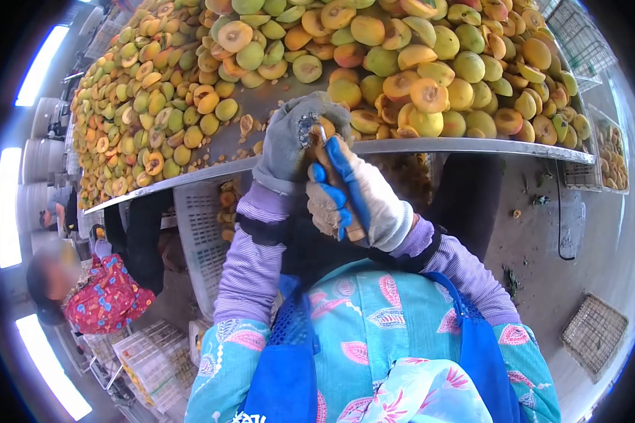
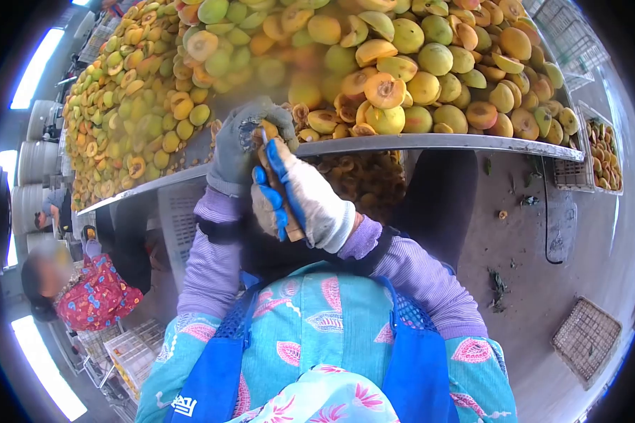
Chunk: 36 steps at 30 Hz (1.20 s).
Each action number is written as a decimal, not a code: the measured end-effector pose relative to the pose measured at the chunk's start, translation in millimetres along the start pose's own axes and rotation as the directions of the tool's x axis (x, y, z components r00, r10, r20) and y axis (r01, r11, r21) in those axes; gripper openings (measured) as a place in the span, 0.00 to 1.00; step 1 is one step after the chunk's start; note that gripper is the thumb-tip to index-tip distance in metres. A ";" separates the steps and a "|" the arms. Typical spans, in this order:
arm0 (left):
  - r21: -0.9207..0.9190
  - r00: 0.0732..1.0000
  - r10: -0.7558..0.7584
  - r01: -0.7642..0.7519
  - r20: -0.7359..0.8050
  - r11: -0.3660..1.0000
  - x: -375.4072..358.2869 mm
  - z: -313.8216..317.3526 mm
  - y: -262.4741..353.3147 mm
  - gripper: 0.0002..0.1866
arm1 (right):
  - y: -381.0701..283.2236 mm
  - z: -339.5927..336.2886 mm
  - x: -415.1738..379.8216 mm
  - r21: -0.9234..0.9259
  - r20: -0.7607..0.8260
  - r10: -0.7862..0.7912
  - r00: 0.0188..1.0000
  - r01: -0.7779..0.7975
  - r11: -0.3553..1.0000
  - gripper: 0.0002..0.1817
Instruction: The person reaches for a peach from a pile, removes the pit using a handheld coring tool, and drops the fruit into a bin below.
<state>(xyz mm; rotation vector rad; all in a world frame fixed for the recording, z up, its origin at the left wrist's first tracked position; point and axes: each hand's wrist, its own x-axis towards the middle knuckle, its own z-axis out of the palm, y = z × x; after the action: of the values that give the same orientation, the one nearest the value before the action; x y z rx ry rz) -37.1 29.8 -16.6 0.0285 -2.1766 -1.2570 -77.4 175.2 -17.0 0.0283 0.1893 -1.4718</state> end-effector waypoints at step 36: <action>-0.125 0.932 -0.362 0.363 0.031 0.923 11.6 -27.7 15.9 0.16 | -47.7 2.7 -9.7 -0.992 0.114 -0.692 0.713 0.038 -0.123 0.19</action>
<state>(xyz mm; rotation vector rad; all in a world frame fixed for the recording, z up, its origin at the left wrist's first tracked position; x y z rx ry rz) -27.8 13.4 11.6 0.3921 -2.1551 -1.6013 -125.3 179.6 -8.4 -0.9993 1.8917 -1.5534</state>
